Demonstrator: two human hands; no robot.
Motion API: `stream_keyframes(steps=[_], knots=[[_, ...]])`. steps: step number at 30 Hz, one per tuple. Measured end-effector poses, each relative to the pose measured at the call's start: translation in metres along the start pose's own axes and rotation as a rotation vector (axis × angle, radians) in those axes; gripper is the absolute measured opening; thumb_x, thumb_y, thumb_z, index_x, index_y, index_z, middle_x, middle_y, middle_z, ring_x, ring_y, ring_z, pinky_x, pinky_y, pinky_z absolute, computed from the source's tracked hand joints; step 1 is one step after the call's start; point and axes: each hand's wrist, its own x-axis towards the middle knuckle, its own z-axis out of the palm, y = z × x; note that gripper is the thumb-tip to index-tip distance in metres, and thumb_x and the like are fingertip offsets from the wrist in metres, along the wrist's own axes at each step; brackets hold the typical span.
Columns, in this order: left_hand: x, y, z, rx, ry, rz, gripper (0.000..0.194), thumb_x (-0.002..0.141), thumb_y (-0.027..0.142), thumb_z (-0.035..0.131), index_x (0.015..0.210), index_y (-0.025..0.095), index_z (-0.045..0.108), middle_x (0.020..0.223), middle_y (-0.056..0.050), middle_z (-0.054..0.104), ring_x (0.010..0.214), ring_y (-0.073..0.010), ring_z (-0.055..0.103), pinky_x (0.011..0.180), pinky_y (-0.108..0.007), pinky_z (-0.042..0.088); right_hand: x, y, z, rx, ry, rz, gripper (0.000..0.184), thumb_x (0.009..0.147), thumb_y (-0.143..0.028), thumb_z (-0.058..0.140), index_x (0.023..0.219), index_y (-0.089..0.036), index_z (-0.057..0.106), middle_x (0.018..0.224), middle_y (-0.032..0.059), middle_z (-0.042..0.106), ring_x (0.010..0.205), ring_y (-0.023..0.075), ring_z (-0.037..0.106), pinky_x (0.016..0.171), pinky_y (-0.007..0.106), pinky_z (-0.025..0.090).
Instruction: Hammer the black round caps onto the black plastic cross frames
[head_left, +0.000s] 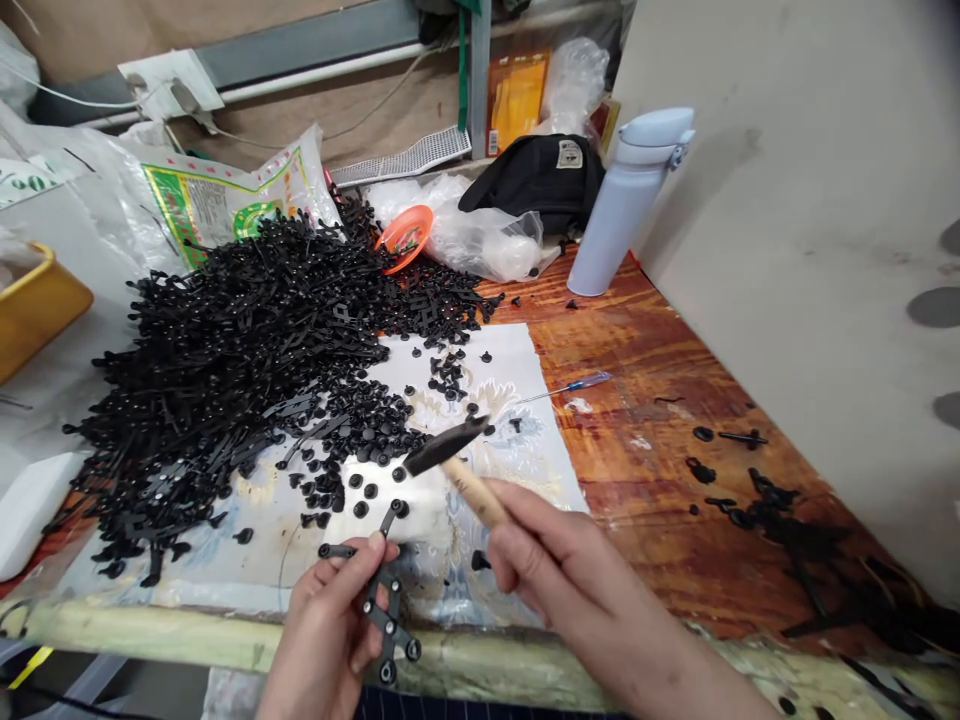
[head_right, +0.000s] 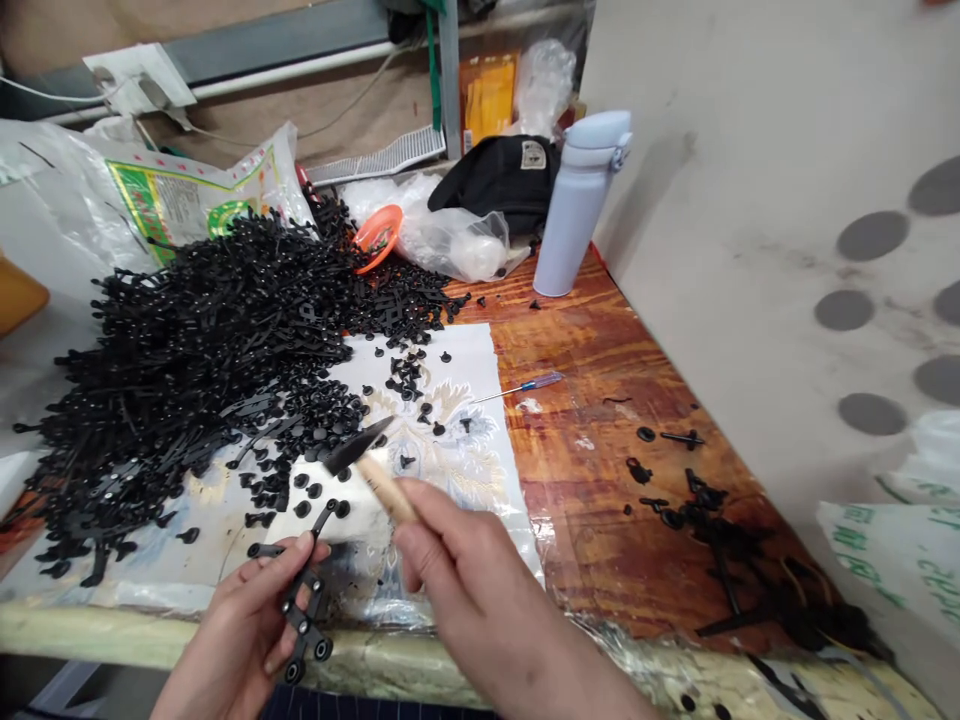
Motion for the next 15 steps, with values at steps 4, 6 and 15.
stream_keyframes(steps=[4, 6, 15], knots=[[0.002, -0.002, -0.002, -0.005, -0.006, 0.011, 0.027, 0.053, 0.029, 0.084, 0.065, 0.012, 0.066, 0.039, 0.005, 0.055, 0.023, -0.0011, 0.038, 0.028, -0.009, 0.015, 0.003, -0.01, 0.003, -0.386, -0.085, -0.175, 0.029, 0.098, -0.027, 0.038, 0.123, -0.03, 0.051, 0.079, 0.0012, 0.062, 0.067, 0.0176, 0.056, 0.061, 0.03, 0.041], [0.002, -0.003, -0.002, -0.007, -0.017, 0.005, 0.028, 0.053, 0.032, 0.083, 0.064, 0.012, 0.066, 0.037, 0.005, 0.054, 0.023, -0.0015, 0.037, 0.029, -0.01, 0.014, 0.009, -0.01, 0.001, -0.507, -0.074, -0.176, 0.032, 0.098, -0.025, 0.036, 0.127, -0.029, 0.049, 0.084, 0.0034, 0.065, 0.07, 0.0194, 0.058, 0.061, 0.03, 0.042], [0.0, -0.004, 0.001, -0.007, -0.043, 0.012, 0.036, 0.057, 0.044, 0.08, 0.063, 0.012, 0.064, 0.037, 0.004, 0.053, 0.022, -0.001, 0.035, 0.032, -0.012, 0.011, 0.018, -0.008, -0.008, -0.704, -0.131, -0.191, 0.039, 0.097, -0.027, 0.036, 0.132, -0.027, 0.052, 0.1, 0.0097, 0.07, 0.083, 0.0276, 0.066, 0.069, 0.04, 0.05]])
